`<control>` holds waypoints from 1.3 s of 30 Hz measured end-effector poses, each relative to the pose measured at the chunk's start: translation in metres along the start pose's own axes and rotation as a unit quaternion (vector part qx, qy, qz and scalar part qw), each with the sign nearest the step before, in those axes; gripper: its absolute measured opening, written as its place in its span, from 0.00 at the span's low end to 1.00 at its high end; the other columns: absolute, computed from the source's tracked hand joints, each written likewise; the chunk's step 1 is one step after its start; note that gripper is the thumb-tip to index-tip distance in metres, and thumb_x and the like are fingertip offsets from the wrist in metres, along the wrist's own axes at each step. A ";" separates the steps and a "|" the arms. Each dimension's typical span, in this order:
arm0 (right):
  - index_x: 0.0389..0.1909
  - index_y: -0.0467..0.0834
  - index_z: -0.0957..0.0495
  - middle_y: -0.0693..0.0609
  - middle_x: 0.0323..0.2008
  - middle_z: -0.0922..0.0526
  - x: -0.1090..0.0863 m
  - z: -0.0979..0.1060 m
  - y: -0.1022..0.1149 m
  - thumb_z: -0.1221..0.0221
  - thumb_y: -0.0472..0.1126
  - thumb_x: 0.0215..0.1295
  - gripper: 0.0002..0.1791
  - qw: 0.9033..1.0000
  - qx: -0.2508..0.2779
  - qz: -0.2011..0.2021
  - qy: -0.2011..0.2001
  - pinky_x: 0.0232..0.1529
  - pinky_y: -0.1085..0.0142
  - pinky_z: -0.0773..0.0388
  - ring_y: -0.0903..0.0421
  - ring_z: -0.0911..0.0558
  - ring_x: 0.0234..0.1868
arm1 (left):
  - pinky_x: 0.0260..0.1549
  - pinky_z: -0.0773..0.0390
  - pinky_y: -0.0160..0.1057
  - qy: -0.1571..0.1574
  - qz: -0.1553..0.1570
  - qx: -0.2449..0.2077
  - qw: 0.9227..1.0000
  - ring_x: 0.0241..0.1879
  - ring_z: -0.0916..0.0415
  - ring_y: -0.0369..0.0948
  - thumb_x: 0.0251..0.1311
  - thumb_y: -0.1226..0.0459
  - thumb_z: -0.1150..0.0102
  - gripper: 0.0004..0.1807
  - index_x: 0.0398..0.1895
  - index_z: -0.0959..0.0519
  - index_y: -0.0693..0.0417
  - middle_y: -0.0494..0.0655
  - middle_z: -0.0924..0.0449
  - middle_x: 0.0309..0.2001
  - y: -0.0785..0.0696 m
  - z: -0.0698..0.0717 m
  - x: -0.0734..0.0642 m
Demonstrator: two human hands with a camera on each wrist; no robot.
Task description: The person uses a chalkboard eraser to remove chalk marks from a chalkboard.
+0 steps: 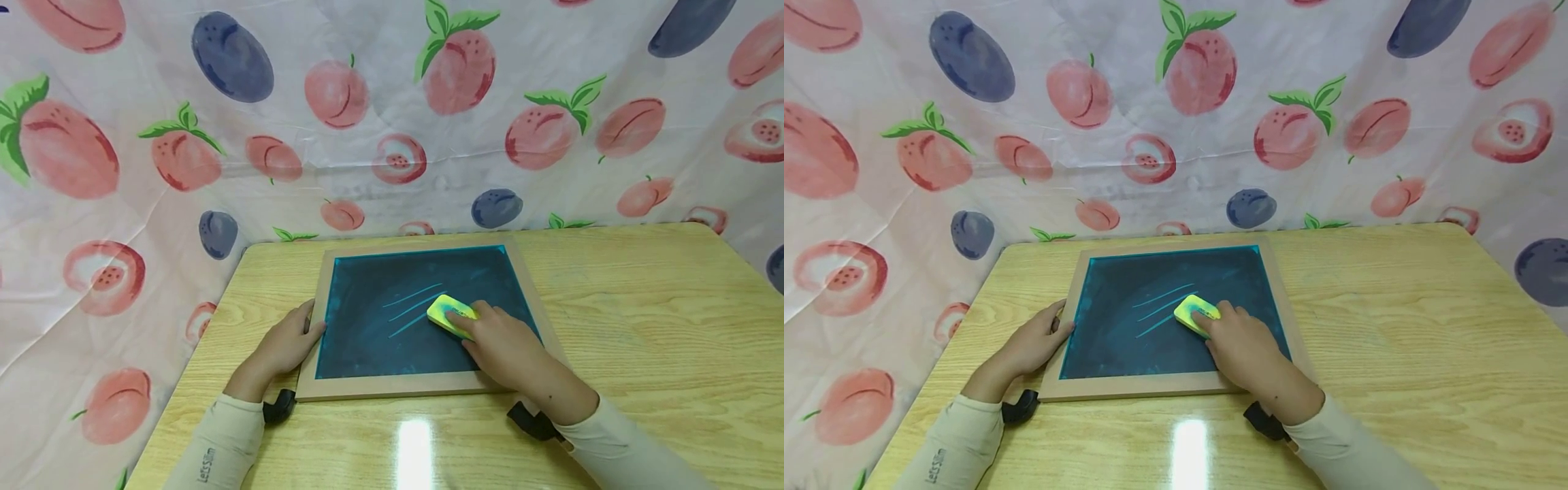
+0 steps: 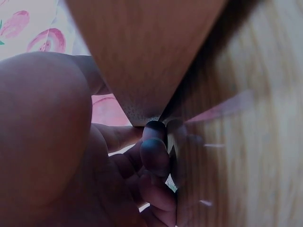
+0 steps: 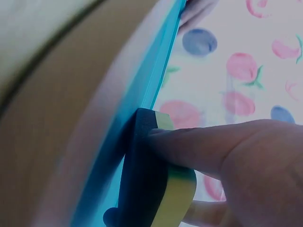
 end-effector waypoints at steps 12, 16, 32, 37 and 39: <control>0.61 0.48 0.19 0.35 0.41 0.20 0.002 0.006 -0.035 0.30 0.36 0.59 0.27 0.999 -0.013 -0.031 -0.025 0.29 0.53 0.19 0.45 0.19 0.32 | 0.31 0.28 0.40 0.003 0.002 -0.004 1.000 0.31 0.28 0.40 0.77 0.51 0.55 0.35 0.80 0.48 0.56 0.50 0.27 0.39 0.001 -0.001 0.000; 0.61 0.47 0.19 0.35 0.40 0.20 0.002 0.007 -0.036 0.30 0.36 0.59 0.26 0.999 -0.014 -0.032 -0.022 0.28 0.53 0.19 0.46 0.19 0.31 | 0.32 0.28 0.40 0.002 0.003 -0.005 1.000 0.31 0.27 0.40 0.77 0.51 0.55 0.35 0.80 0.48 0.55 0.50 0.27 0.39 0.001 -0.002 0.000; 0.61 0.47 0.20 0.33 0.46 0.20 0.004 0.005 -0.028 0.31 0.37 0.60 0.26 0.999 -0.024 -0.024 -0.026 0.35 0.49 0.17 0.42 0.17 0.37 | 0.30 0.29 0.39 0.003 0.003 -0.013 1.000 0.29 0.28 0.40 0.77 0.51 0.55 0.35 0.79 0.48 0.56 0.50 0.28 0.37 0.000 0.000 0.002; 0.62 0.48 0.20 0.33 0.47 0.20 0.005 0.003 -0.022 0.32 0.37 0.62 0.26 0.999 -0.017 -0.020 -0.021 0.34 0.51 0.18 0.44 0.18 0.36 | 0.31 0.28 0.39 0.001 0.005 -0.009 1.000 0.31 0.28 0.41 0.77 0.52 0.55 0.35 0.79 0.48 0.57 0.51 0.27 0.39 0.001 0.000 0.002; 0.62 0.49 0.21 0.33 0.47 0.20 0.005 0.002 -0.020 0.32 0.37 0.62 0.26 0.999 -0.016 -0.016 -0.023 0.33 0.52 0.18 0.45 0.18 0.35 | 0.32 0.28 0.40 0.000 0.006 -0.007 1.000 0.32 0.27 0.41 0.77 0.52 0.55 0.35 0.79 0.48 0.57 0.51 0.27 0.39 0.000 0.000 0.001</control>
Point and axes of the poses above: each hand's wrist, its own x-axis towards the middle knuckle, its own z-axis out of the back of the hand, y = z × x, the point moved 4 cm from there along x, towards the middle knuckle
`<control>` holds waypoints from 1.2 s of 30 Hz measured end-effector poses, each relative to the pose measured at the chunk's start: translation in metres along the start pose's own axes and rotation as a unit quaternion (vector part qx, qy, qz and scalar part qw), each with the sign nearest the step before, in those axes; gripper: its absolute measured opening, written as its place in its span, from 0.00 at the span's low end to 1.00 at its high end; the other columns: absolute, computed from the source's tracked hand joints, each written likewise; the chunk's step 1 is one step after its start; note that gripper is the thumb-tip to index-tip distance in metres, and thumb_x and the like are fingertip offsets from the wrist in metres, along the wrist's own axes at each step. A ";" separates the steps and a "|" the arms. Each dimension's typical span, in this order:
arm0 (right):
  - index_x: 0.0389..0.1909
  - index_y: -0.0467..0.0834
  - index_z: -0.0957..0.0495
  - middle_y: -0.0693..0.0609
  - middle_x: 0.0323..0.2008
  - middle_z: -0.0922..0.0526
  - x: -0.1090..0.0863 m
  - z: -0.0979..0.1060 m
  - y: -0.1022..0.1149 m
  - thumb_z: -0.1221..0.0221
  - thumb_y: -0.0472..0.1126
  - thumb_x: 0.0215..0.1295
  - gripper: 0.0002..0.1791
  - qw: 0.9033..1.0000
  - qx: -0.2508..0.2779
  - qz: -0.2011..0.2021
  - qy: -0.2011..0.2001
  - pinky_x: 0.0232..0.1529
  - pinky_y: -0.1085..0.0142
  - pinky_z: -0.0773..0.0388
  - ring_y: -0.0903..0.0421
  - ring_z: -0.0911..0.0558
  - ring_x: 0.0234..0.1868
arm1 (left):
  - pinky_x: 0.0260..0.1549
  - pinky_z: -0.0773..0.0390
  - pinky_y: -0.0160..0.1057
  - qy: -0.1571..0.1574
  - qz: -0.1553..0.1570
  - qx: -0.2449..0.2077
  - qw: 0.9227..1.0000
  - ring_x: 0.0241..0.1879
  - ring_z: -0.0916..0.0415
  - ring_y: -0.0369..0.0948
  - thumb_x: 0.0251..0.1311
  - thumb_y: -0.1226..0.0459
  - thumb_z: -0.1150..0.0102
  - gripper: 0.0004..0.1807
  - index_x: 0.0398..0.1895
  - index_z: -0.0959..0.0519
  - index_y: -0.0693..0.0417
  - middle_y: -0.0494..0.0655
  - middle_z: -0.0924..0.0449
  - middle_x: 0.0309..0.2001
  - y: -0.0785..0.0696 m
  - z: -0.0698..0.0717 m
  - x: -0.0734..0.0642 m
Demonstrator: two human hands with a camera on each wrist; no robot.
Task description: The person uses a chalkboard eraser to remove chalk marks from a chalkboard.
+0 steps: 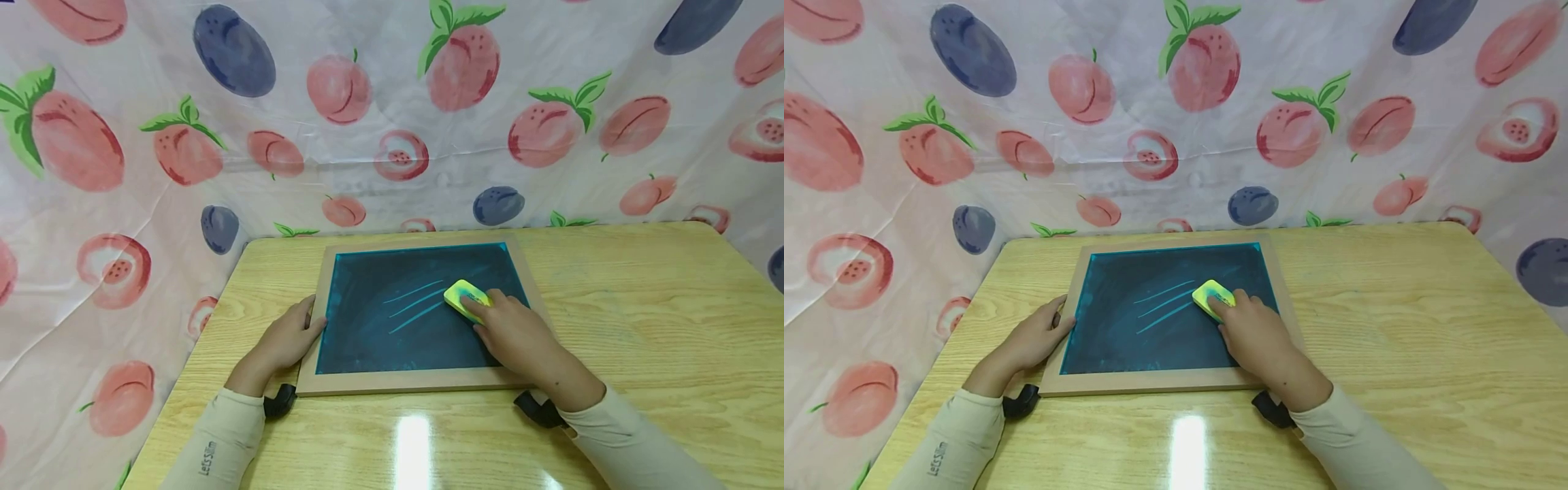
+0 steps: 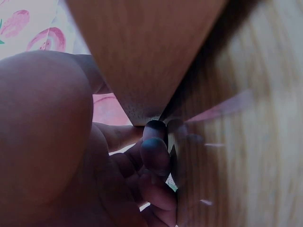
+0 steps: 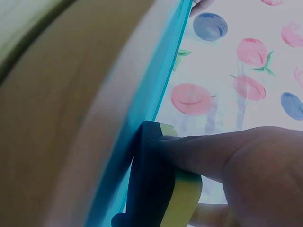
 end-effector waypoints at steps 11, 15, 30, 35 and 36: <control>0.65 0.52 0.23 0.33 0.54 0.21 -0.005 -0.008 0.027 0.32 0.39 0.64 0.27 0.999 -0.007 0.032 -0.001 0.39 0.49 0.16 0.39 0.17 0.44 | 0.34 0.28 0.41 0.003 0.000 0.004 1.000 0.33 0.28 0.41 0.77 0.51 0.56 0.35 0.80 0.48 0.56 0.51 0.27 0.40 0.000 0.000 0.000; 0.65 0.53 0.24 0.34 0.55 0.21 -0.007 -0.011 0.042 0.32 0.40 0.63 0.28 0.998 -0.013 0.060 -0.007 0.41 0.49 0.16 0.39 0.17 0.46 | 0.34 0.28 0.41 0.004 -0.002 0.004 1.000 0.32 0.28 0.41 0.77 0.51 0.56 0.35 0.80 0.49 0.56 0.51 0.27 0.40 0.000 0.000 0.001; 0.68 0.55 0.27 0.37 0.59 0.24 -0.011 -0.022 0.071 0.35 0.43 0.67 0.28 0.995 0.007 0.096 0.016 0.44 0.52 0.17 0.43 0.18 0.47 | 0.35 0.28 0.41 0.008 0.000 0.005 1.000 0.33 0.28 0.41 0.77 0.50 0.56 0.36 0.80 0.50 0.57 0.51 0.27 0.41 0.001 0.000 0.000; 0.69 0.53 0.28 0.42 0.70 0.31 -0.011 -0.022 0.072 0.37 0.44 0.70 0.28 0.994 -0.007 0.108 0.013 0.39 0.55 0.18 0.46 0.19 0.42 | 0.34 0.28 0.41 0.009 0.001 0.006 1.000 0.32 0.28 0.41 0.77 0.50 0.56 0.36 0.80 0.50 0.57 0.51 0.27 0.40 0.000 0.000 0.000; 0.69 0.53 0.28 0.44 0.71 0.31 -0.011 -0.022 0.072 0.37 0.44 0.70 0.28 0.994 -0.013 0.111 0.011 0.38 0.56 0.18 0.47 0.19 0.40 | 0.34 0.28 0.41 0.009 0.000 0.006 1.000 0.32 0.28 0.40 0.77 0.50 0.56 0.36 0.80 0.50 0.57 0.51 0.27 0.40 0.000 0.000 0.000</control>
Point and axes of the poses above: each hand's wrist, its own x-axis towards the middle knuckle, its own z-axis out of the back of the hand, y = z × x, the point moved 4 cm from there along x, towards the middle knuckle
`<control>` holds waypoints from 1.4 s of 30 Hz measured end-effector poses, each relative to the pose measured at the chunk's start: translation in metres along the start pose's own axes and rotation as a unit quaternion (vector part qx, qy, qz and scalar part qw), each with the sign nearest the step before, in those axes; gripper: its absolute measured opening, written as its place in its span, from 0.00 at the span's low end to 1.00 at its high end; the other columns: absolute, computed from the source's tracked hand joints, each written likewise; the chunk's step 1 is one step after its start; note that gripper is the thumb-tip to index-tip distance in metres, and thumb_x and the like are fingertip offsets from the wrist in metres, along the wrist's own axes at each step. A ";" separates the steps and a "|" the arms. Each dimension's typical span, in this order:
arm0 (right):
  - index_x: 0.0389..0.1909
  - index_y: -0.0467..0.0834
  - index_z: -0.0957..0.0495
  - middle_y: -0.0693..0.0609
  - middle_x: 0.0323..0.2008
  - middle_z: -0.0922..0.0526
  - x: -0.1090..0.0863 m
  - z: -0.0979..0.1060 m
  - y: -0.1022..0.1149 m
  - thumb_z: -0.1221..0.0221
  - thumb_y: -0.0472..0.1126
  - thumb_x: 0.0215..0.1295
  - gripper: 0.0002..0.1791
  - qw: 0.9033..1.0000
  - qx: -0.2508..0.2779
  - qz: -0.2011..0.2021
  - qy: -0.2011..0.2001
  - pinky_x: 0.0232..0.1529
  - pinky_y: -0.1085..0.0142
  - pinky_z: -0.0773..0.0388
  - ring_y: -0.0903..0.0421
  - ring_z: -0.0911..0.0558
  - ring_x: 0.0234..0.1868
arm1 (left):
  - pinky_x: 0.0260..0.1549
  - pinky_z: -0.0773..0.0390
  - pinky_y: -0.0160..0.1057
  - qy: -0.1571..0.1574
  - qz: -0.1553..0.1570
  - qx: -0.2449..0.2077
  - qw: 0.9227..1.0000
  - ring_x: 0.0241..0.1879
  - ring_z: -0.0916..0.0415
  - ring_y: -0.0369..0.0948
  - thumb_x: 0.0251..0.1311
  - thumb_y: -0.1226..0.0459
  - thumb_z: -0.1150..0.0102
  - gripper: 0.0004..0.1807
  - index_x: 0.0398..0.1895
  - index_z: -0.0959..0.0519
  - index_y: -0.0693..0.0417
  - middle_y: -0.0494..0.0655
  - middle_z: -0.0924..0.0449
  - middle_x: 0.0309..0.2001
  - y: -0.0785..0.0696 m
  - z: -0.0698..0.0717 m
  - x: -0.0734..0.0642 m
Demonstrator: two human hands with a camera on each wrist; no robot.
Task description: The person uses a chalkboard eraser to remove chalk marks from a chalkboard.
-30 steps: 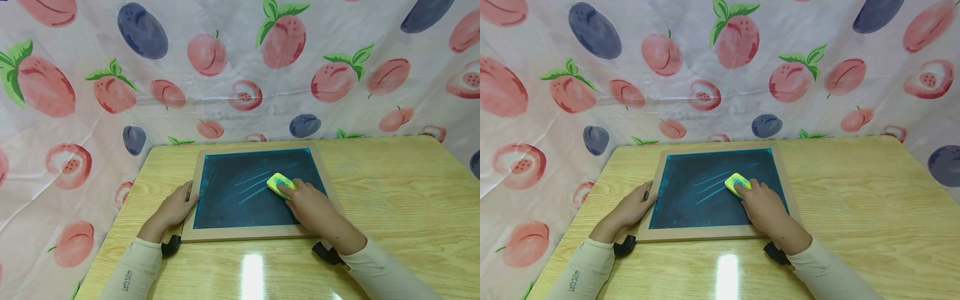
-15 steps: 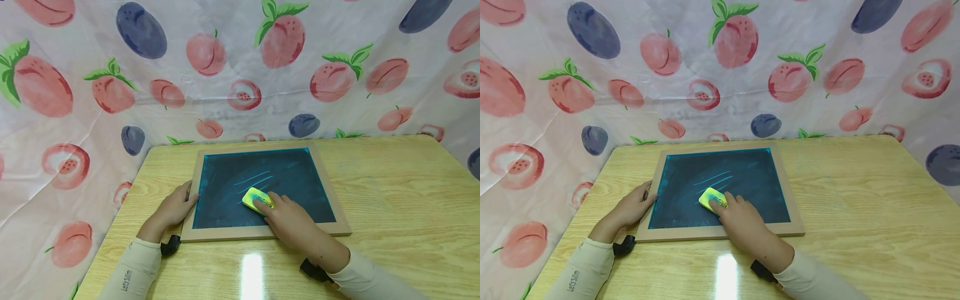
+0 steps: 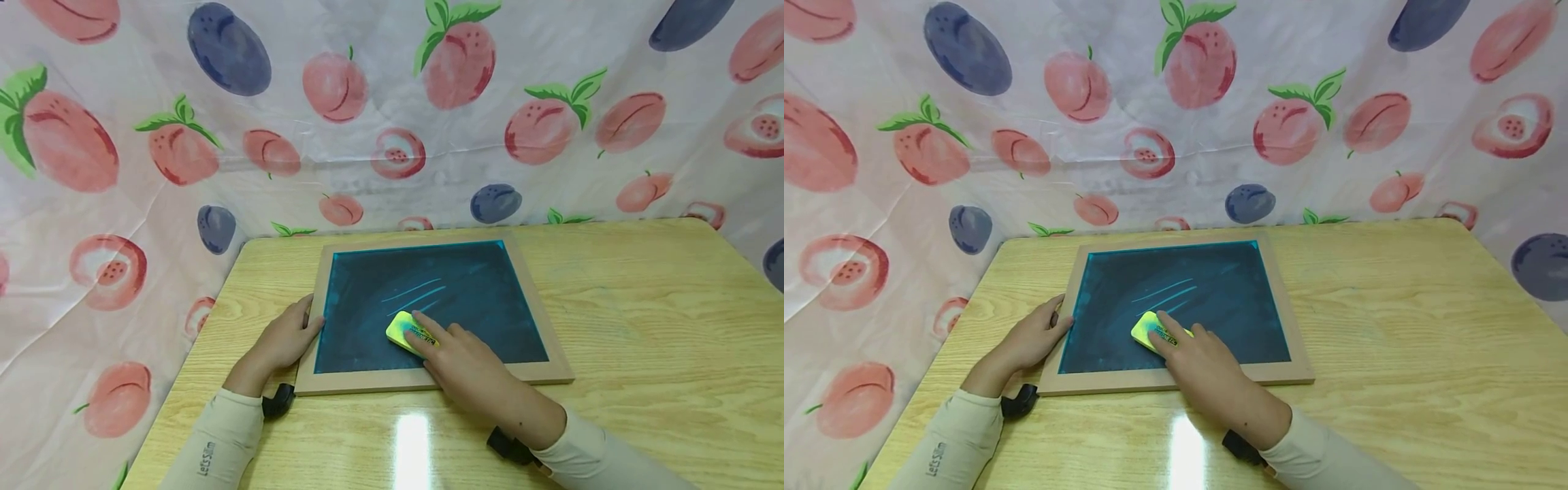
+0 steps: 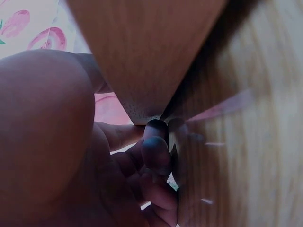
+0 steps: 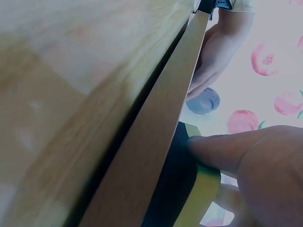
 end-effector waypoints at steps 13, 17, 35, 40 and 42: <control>0.70 0.52 0.29 0.47 0.70 0.29 0.002 0.001 -0.016 0.39 0.41 0.71 0.27 0.999 -0.016 -0.036 0.017 0.41 0.52 0.16 0.42 0.17 0.45 | 0.34 0.28 0.41 -0.004 -0.001 0.000 1.000 0.33 0.27 0.41 0.77 0.51 0.56 0.36 0.80 0.49 0.57 0.51 0.27 0.41 -0.001 0.000 -0.001; 0.69 0.49 0.27 0.44 0.70 0.28 0.000 0.005 -0.029 0.39 0.39 0.70 0.27 0.998 -0.018 -0.056 0.005 0.40 0.51 0.16 0.40 0.17 0.45 | 0.34 0.27 0.40 -0.006 0.000 0.000 1.000 0.33 0.27 0.41 0.77 0.51 0.56 0.35 0.80 0.49 0.56 0.51 0.27 0.40 -0.001 0.000 0.000; 0.63 0.43 0.23 0.36 0.62 0.23 -0.007 0.021 -0.079 0.32 0.37 0.62 0.27 0.993 -0.028 -0.113 -0.029 0.33 0.47 0.17 0.37 0.16 0.34 | 0.35 0.28 0.41 -0.008 0.005 0.010 1.000 0.34 0.27 0.42 0.77 0.51 0.56 0.35 0.80 0.49 0.57 0.52 0.27 0.41 0.000 0.002 0.000; 0.63 0.43 0.23 0.35 0.62 0.23 -0.007 0.021 -0.079 0.32 0.37 0.62 0.27 0.993 -0.022 -0.114 -0.028 0.33 0.46 0.17 0.36 0.16 0.35 | 0.34 0.28 0.41 -0.008 0.002 0.005 1.000 0.33 0.28 0.42 0.77 0.51 0.56 0.35 0.80 0.49 0.55 0.51 0.27 0.40 0.001 0.001 0.001; 0.63 0.42 0.23 0.35 0.63 0.23 -0.007 0.020 -0.079 0.33 0.37 0.63 0.27 0.993 -0.017 -0.116 -0.026 0.33 0.46 0.17 0.36 0.16 0.35 | 0.34 0.28 0.41 -0.008 0.002 0.003 1.000 0.33 0.27 0.41 0.77 0.50 0.56 0.35 0.80 0.48 0.55 0.51 0.27 0.40 0.001 0.001 0.001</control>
Point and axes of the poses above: each hand's wrist, its own x-axis towards the middle knuckle, its own z-axis out of the back of the hand, y = z × x, the point moved 4 cm from there along x, towards the middle knuckle
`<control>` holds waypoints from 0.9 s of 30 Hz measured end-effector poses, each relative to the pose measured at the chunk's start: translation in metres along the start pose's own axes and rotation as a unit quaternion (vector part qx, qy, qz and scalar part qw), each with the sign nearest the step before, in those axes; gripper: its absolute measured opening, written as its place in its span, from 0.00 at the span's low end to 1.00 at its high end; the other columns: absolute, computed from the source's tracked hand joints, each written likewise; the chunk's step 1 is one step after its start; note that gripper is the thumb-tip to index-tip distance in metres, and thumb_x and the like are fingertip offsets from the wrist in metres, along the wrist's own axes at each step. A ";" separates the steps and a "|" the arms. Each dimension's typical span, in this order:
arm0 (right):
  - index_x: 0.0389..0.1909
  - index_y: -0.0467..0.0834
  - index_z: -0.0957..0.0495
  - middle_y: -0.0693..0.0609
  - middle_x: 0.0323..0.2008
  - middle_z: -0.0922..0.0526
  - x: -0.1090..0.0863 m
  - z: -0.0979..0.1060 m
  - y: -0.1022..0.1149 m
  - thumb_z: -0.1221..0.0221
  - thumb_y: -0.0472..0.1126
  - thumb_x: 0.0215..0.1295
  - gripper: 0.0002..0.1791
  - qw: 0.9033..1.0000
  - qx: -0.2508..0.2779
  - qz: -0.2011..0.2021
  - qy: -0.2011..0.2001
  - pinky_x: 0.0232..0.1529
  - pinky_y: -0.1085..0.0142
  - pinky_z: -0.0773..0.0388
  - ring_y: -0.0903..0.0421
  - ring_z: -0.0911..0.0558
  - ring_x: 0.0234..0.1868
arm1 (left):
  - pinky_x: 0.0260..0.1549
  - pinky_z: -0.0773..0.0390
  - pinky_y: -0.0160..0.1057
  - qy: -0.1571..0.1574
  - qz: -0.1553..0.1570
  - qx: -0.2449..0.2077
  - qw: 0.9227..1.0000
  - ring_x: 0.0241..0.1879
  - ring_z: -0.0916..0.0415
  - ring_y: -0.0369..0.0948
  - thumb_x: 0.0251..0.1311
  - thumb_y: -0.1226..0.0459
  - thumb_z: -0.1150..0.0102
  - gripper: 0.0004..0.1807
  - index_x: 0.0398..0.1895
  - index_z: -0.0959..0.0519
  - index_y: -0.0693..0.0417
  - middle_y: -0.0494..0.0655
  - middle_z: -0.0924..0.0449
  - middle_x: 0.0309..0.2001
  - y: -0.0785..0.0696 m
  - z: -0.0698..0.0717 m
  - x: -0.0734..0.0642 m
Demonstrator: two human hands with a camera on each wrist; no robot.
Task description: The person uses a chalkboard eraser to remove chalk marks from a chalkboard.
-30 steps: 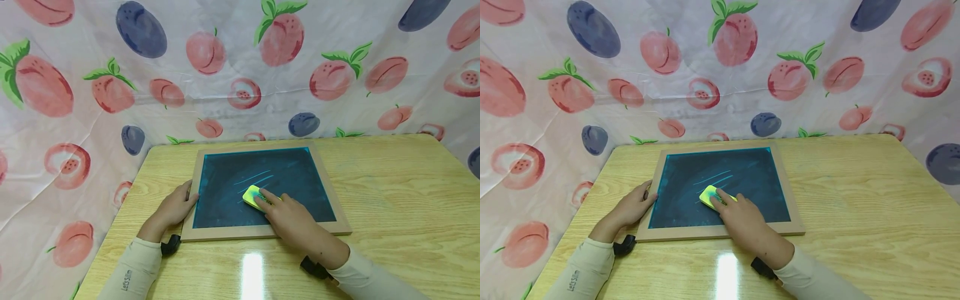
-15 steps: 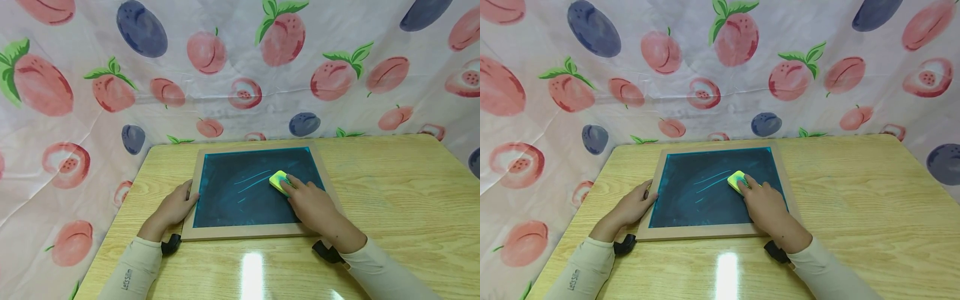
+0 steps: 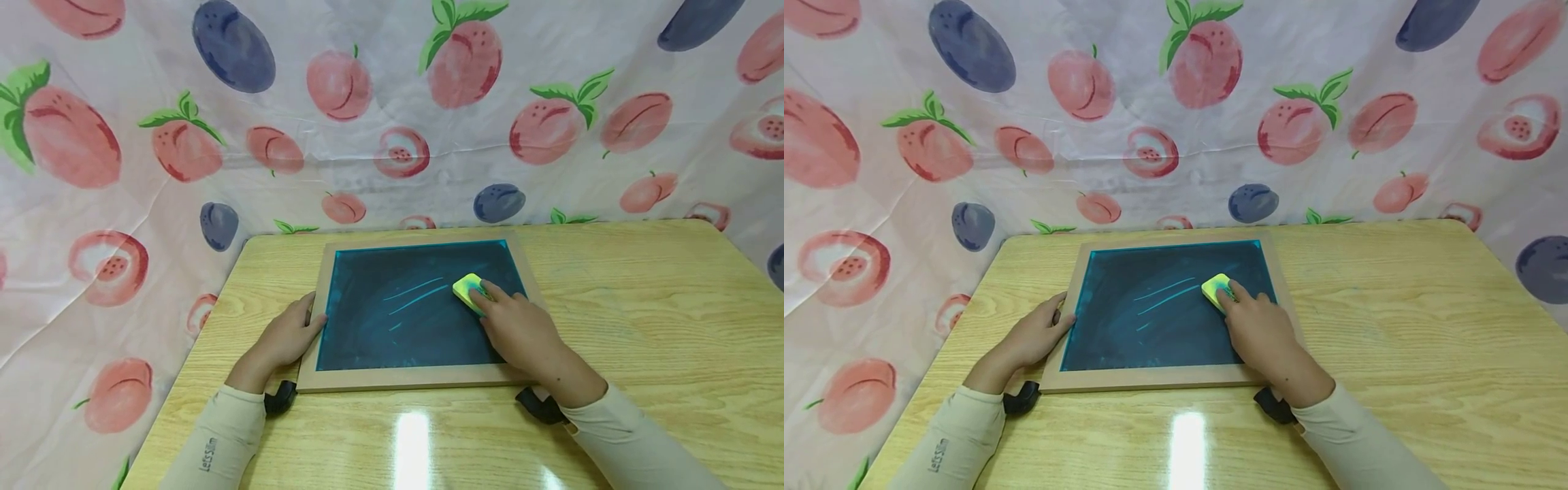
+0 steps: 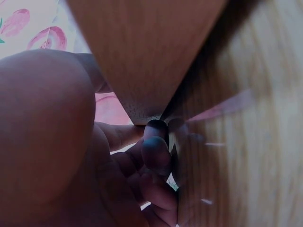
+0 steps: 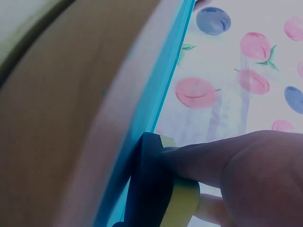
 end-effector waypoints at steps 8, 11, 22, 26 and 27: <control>0.63 0.41 0.24 0.34 0.64 0.25 0.000 -0.002 0.010 0.34 0.36 0.64 0.26 1.000 0.010 0.007 0.009 0.35 0.49 0.17 0.38 0.17 0.34 | 0.35 0.26 0.41 -0.003 0.004 -0.009 1.000 0.33 0.26 0.41 0.77 0.51 0.55 0.35 0.79 0.48 0.58 0.52 0.26 0.41 0.000 0.000 -0.002; 0.63 0.41 0.24 0.35 0.64 0.25 -0.002 -0.005 0.018 0.34 0.36 0.64 0.26 1.000 0.006 0.014 0.005 0.32 0.50 0.17 0.38 0.18 0.33 | 0.34 0.24 0.41 -0.002 0.004 -0.019 1.000 0.32 0.25 0.40 0.77 0.52 0.55 0.35 0.79 0.48 0.57 0.52 0.25 0.43 0.000 -0.001 -0.002; 0.65 0.44 0.24 0.39 0.65 0.25 0.002 -0.012 0.061 0.38 0.37 0.68 0.24 0.998 -0.032 0.049 0.015 0.35 0.52 0.16 0.38 0.16 0.40 | 0.36 0.25 0.42 -0.004 0.009 -0.008 1.000 0.35 0.26 0.41 0.77 0.51 0.55 0.34 0.80 0.48 0.54 0.51 0.26 0.42 -0.002 0.001 -0.002; 0.67 0.46 0.25 0.41 0.67 0.26 0.003 -0.014 0.076 0.39 0.37 0.69 0.25 0.997 -0.034 0.064 0.040 0.37 0.52 0.16 0.38 0.16 0.43 | 0.35 0.26 0.41 -0.004 0.011 -0.007 1.000 0.34 0.26 0.41 0.77 0.51 0.55 0.34 0.80 0.48 0.54 0.51 0.26 0.42 -0.002 0.001 -0.002; 0.67 0.47 0.25 0.42 0.68 0.26 0.003 -0.014 0.080 0.39 0.38 0.69 0.25 0.996 -0.033 0.067 0.045 0.37 0.52 0.15 0.38 0.16 0.44 | 0.35 0.26 0.41 -0.004 0.011 -0.006 1.000 0.34 0.26 0.41 0.77 0.51 0.55 0.34 0.80 0.48 0.53 0.51 0.26 0.43 -0.002 0.001 -0.002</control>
Point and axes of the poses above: each hand's wrist, its own x-axis towards the middle knuckle, its own z-axis out of the back of the hand, y = z × x, the point moved 4 cm from there along x, towards the middle knuckle
